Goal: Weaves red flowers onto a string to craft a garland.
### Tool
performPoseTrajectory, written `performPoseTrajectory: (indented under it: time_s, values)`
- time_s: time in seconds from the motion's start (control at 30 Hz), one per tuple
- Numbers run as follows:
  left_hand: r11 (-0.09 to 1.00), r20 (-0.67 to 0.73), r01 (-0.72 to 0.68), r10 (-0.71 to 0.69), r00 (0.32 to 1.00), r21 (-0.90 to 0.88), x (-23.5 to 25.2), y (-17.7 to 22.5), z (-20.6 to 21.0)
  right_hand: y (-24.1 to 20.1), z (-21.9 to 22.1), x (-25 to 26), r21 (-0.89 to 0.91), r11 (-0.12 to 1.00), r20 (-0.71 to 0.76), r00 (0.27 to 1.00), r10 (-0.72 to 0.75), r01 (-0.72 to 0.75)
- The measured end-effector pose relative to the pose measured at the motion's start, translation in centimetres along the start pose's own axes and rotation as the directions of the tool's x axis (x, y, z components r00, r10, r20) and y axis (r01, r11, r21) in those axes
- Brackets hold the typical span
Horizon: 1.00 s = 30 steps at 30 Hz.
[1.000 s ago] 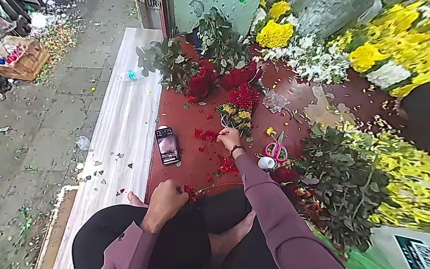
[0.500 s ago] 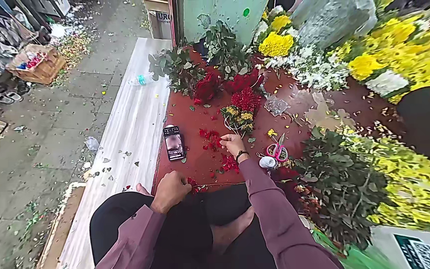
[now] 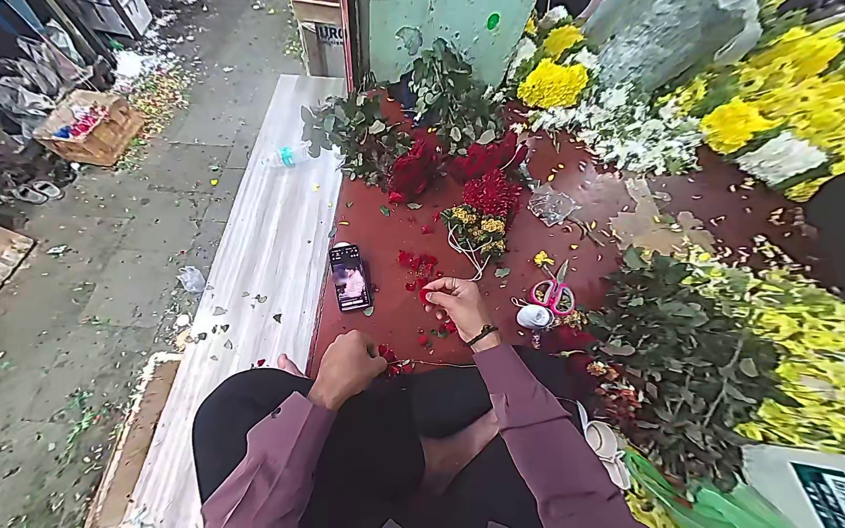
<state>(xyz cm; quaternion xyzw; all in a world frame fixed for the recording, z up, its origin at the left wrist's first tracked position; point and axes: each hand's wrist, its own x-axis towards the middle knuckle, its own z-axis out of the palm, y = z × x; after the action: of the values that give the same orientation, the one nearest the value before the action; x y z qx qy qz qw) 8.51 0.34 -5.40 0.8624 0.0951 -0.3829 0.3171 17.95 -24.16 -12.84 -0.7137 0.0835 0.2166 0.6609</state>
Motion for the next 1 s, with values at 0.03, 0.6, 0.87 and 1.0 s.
performPoseTrajectory:
  time_s: [0.03,0.6,0.87,1.0]
  values:
    - [1.000,0.002,0.000,0.000,1.000,-0.003,0.0,0.0,0.0,-0.1,0.1,-0.3,0.015,1.000,0.013,1.000,-0.024,0.024]
    - [1.000,-0.027,0.014,-0.014,1.000,-0.018,0.2,0.0,-0.1,-0.8,2.3,-5.3,-0.021,0.959,-0.001,0.959,-0.284,0.283]
    - [0.962,-0.009,-0.063,0.063,0.998,-0.266,0.3,-0.3,0.1,-1.5,4.4,-9.6,0.287,0.958,0.090,0.995,-0.034,0.007]
    - [0.912,0.014,-0.101,0.116,0.993,-0.397,0.1,0.1,0.2,-1.0,4.9,-9.7,0.142,0.976,0.129,0.981,0.145,-0.163]
